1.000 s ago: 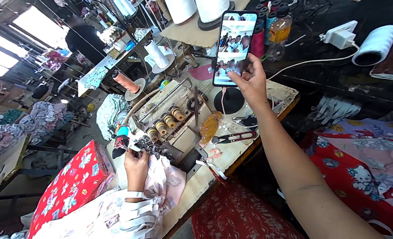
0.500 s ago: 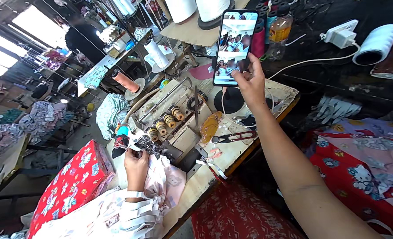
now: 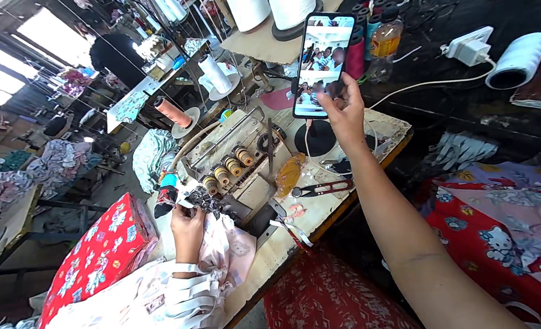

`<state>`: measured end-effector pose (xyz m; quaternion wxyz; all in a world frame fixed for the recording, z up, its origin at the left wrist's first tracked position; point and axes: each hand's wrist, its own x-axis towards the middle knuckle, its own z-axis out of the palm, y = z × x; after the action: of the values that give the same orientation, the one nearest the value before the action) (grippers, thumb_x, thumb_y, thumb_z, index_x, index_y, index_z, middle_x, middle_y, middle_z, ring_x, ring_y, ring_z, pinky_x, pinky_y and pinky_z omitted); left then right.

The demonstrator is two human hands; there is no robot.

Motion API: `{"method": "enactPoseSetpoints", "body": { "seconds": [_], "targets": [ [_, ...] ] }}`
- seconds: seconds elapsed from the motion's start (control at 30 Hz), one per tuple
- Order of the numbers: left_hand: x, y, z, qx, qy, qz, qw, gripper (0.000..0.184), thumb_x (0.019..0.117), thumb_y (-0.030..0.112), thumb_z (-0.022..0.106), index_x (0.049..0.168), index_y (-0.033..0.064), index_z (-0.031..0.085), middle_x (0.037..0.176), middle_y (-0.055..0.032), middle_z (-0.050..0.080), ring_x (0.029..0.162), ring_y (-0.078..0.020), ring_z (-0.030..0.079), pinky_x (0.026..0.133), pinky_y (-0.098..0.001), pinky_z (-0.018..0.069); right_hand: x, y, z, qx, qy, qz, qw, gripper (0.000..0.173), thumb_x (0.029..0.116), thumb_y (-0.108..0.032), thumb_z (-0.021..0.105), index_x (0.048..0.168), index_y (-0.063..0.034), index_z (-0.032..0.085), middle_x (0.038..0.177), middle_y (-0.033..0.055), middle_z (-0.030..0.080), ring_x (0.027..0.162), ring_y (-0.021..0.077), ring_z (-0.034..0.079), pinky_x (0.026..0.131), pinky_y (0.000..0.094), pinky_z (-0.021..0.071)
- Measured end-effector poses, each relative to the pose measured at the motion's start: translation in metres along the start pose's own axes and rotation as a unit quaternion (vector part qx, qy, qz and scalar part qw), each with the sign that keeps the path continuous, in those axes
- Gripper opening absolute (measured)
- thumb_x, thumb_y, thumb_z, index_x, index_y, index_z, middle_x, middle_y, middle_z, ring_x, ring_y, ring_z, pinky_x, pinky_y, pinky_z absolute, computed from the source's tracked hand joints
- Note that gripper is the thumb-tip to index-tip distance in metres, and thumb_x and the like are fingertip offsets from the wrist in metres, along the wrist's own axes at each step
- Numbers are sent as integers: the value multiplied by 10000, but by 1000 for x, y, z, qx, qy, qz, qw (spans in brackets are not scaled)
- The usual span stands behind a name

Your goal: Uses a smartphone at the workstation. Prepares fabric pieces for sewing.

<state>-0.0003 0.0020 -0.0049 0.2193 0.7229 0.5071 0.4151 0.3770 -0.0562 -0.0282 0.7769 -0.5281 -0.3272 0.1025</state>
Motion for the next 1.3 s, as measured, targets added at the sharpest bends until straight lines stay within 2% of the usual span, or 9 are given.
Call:
{"method": "enactPoseSetpoints", "body": {
  "seconds": [0.27, 0.43, 0.5, 0.6, 0.7, 0.9, 1.07, 1.17, 1.3],
  "targets": [
    [0, 1, 0, 12, -1, -4, 1000, 465, 856, -9, 659, 1282, -123, 514, 1078, -110, 668, 928, 51, 611, 831, -127, 494, 1, 1, 2, 12, 3, -6, 1000, 694, 928, -209, 749, 1487, 20, 407, 1257, 126, 594, 763, 48, 614, 695, 198, 541],
    [0, 1, 0, 9, 1, 1, 1000, 465, 853, -18, 666, 1277, -129, 509, 1069, -109, 665, 921, 56, 612, 828, -121, 497, 1, 3, 2, 1, 12, -12, 1000, 648, 945, -194, 732, 1472, 30, 428, 1237, 132, 611, 769, 50, 612, 711, 201, 537],
    [0, 2, 0, 12, 0, -1, 1000, 467, 855, -13, 660, 1281, -128, 506, 1072, -110, 662, 920, 55, 610, 827, -121, 494, 1, 3, 0, 3, 8, -14, 1000, 572, 1003, -238, 647, 1470, 22, 442, 1226, 129, 619, 810, 57, 619, 740, 216, 537],
    [0, 1, 0, 9, 2, -2, 1000, 467, 851, -13, 662, 1276, -126, 506, 1057, -97, 664, 911, 62, 609, 822, -117, 494, -1, 4, -6, 17, -6, 5, 1000, 512, 1098, -332, 396, 1508, -26, 429, 1249, 126, 608, 926, 103, 659, 812, 278, 562],
    [0, 0, 0, 6, 2, -2, 1000, 465, 849, -25, 657, 1275, -131, 505, 1065, -104, 661, 918, 65, 605, 820, -110, 490, -2, 7, -12, 34, -6, 22, 999, 555, 1118, -361, 215, 1523, -26, 394, 1279, 123, 591, 856, 97, 679, 748, 266, 579],
    [0, -1, 1, 1, 5, -3, 1000, 466, 844, -29, 654, 1271, -133, 501, 1066, -103, 657, 917, 64, 605, 822, -111, 490, -5, 11, -17, 39, 16, 50, 998, 581, 1121, -343, 131, 1516, 5, 377, 1260, 139, 611, 864, 117, 685, 759, 267, 569],
    [0, -1, 0, 0, 0, 0, 1000, 467, 855, -15, 664, 1278, -126, 501, 1069, -96, 661, 925, 64, 607, 830, -115, 493, -5, 13, -17, 34, 29, 31, 998, 535, 1128, -314, 194, 1492, 18, 402, 1229, 120, 611, 840, 88, 677, 746, 243, 570],
    [-1, 0, 0, 1, 1, -2, 1000, 482, 850, -20, 659, 1287, -130, 488, 1080, -96, 660, 936, 65, 611, 838, -113, 497, -3, 13, -17, 19, 49, -27, 998, 471, 1111, -263, 375, 1466, 41, 432, 1260, 142, 595, 914, 105, 672, 773, 255, 573],
    [-2, 3, 0, 13, 2, -4, 1000, 481, 858, -24, 655, 1296, -134, 490, 1090, -117, 655, 942, 68, 603, 840, -110, 489, 6, 10, -12, 2, 88, -113, 990, 553, 1000, -181, 626, 1453, 69, 432, 1353, 184, 534, 920, 124, 659, 774, 250, 575]
  ]
}}
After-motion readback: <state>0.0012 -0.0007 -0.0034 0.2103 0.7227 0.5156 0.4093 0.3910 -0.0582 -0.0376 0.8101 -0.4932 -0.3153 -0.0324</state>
